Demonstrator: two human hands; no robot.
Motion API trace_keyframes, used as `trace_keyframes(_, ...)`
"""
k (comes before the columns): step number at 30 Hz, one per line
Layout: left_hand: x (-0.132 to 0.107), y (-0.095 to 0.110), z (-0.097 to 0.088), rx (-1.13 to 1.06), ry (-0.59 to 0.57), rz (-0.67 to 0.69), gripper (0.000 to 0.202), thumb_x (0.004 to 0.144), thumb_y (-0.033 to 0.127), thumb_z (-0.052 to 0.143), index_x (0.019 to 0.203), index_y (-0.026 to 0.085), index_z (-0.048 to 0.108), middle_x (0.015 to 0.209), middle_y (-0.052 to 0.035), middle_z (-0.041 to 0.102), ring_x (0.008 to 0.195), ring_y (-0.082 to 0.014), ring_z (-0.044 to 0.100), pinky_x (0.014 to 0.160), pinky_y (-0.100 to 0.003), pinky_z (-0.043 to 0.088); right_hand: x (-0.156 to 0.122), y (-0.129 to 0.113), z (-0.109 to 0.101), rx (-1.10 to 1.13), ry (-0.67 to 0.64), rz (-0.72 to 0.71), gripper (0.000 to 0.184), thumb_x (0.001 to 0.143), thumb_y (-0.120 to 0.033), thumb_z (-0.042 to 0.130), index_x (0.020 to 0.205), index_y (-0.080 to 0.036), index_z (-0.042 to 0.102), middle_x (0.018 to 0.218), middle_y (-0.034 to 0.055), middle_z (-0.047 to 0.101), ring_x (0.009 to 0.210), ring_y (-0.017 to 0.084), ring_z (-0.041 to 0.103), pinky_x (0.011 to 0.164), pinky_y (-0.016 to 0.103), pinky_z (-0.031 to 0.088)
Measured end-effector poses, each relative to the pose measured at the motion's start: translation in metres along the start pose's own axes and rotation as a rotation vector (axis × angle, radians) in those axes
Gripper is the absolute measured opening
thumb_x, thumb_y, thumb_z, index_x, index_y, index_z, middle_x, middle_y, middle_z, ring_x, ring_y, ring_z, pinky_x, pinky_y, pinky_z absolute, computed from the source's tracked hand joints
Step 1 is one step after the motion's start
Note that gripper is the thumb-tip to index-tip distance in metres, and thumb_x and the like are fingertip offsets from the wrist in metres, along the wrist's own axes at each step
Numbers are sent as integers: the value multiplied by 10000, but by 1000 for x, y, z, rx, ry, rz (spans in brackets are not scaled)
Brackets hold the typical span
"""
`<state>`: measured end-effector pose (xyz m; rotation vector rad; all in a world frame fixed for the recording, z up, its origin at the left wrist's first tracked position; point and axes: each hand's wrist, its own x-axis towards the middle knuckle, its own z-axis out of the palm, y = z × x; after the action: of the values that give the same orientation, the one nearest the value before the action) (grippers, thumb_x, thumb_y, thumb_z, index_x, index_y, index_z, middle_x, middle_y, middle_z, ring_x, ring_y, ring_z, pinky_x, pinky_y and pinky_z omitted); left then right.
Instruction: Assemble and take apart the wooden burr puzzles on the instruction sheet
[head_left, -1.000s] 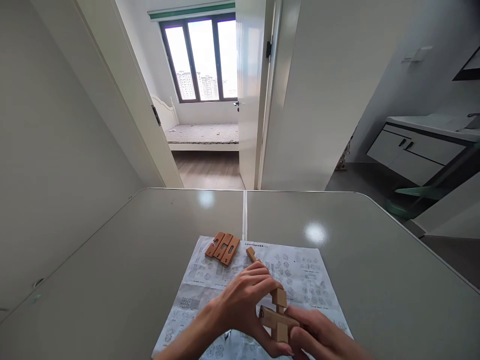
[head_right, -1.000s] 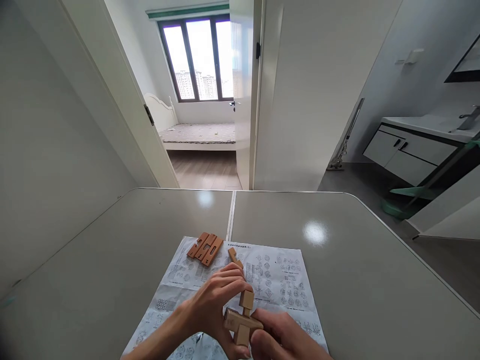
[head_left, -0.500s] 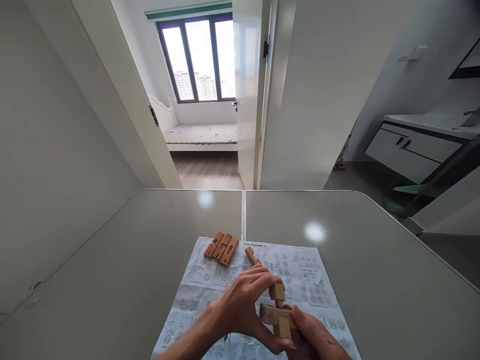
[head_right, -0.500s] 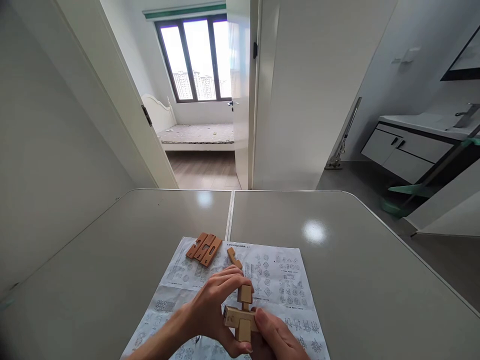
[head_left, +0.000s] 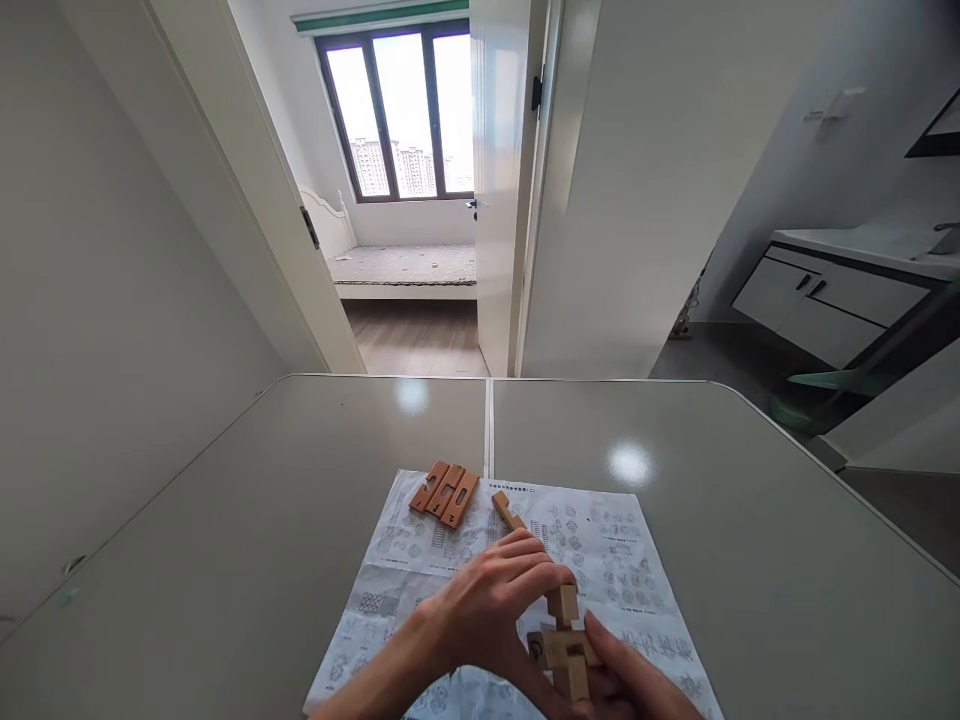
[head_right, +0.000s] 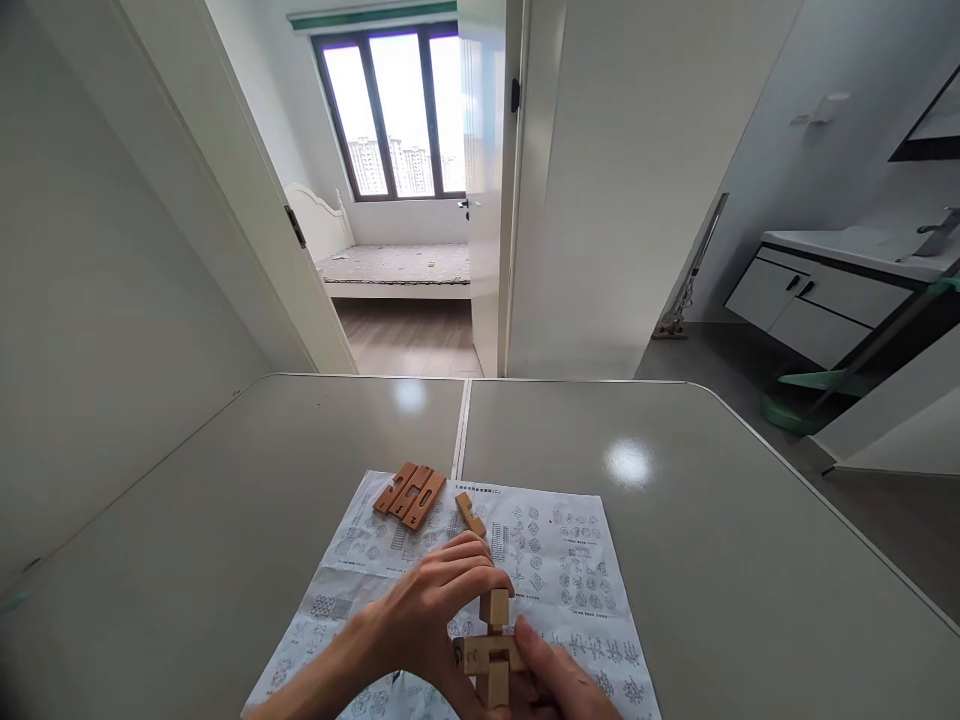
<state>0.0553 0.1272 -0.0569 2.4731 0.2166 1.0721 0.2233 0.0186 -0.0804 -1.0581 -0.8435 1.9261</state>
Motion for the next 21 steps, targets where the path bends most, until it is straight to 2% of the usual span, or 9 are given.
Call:
trace_keyframes(4, -1, -3, 5, 26, 38, -23, 691, 633, 769, 749, 956, 195, 536, 667, 21, 555, 572, -152, 490, 640, -328, 479, 6, 5, -7, 61, -58, 69, 694, 791, -874, 561, 668, -198, 472, 536, -88, 306, 462, 56, 205, 446, 211, 185)
trace_keyframes(6, -3, -3, 7, 37, 40, -55, 671, 638, 760, 749, 943, 200, 542, 666, 20, 566, 566, -151, 502, 647, -329, 483, 7, 6, -8, 60, -56, 56, 704, 781, -890, 549, 672, -198, 474, 520, -99, 293, 458, 56, 181, 449, 220, 172)
trace_keyframes(8, -4, -3, 9, 42, 38, -88, 653, 638, 737, 760, 947, 203, 549, 683, 13, 588, 579, -155, 526, 668, -326, 497, 5, 6, -7, 34, 1, 23, 711, 778, -884, 563, 751, -174, 559, 541, -91, 338, 465, 68, 236, 463, 226, 229)
trace_keyframes(11, -6, -3, 9, 54, 18, -119, 644, 637, 696, 778, 979, 198, 553, 728, -6, 631, 618, -167, 570, 701, -329, 514, -4, 0, -4, -30, 111, 14, 733, 786, -853, 600, 977, -149, 668, 591, -63, 425, 507, 110, 368, 532, 265, 385)
trace_keyframes(15, -8, -5, 9, 59, -14, -124, 646, 618, 669, 794, 986, 194, 556, 733, -8, 643, 624, -173, 589, 709, -334, 520, -15, -14, -5, -130, 211, 38, 794, 752, -833, 662, 1222, -195, 695, 692, -3, 592, 641, 185, 538, 687, 321, 500)
trace_keyframes(17, -9, -6, 11, 42, -28, -117, 659, 602, 683, 796, 979, 197, 559, 726, -6, 640, 616, -173, 587, 698, -330, 518, -16, -19, -12, -122, 116, 46, 800, 752, -813, 684, 1268, -202, 688, 824, 39, 660, 702, 200, 577, 696, 319, 501)
trace_keyframes(19, -10, -6, 14, 11, -51, -113, 677, 586, 714, 793, 958, 198, 560, 712, -4, 633, 603, -169, 578, 691, -327, 517, -13, -22, -23, -94, -74, 45, 738, 811, -750, 685, 1291, -190, 679, 887, 47, 658, 719, 178, 584, 700, 299, 486)
trace_keyframes(21, -11, -6, 18, -36, -111, -112, 676, 573, 747, 786, 901, 206, 548, 693, 3, 621, 583, -160, 561, 676, -319, 511, -9, -22, -36, -147, -260, 52, 620, 857, -669, 697, 1213, -163, 719, 862, 41, 638, 733, 163, 578, 720, 282, 472)
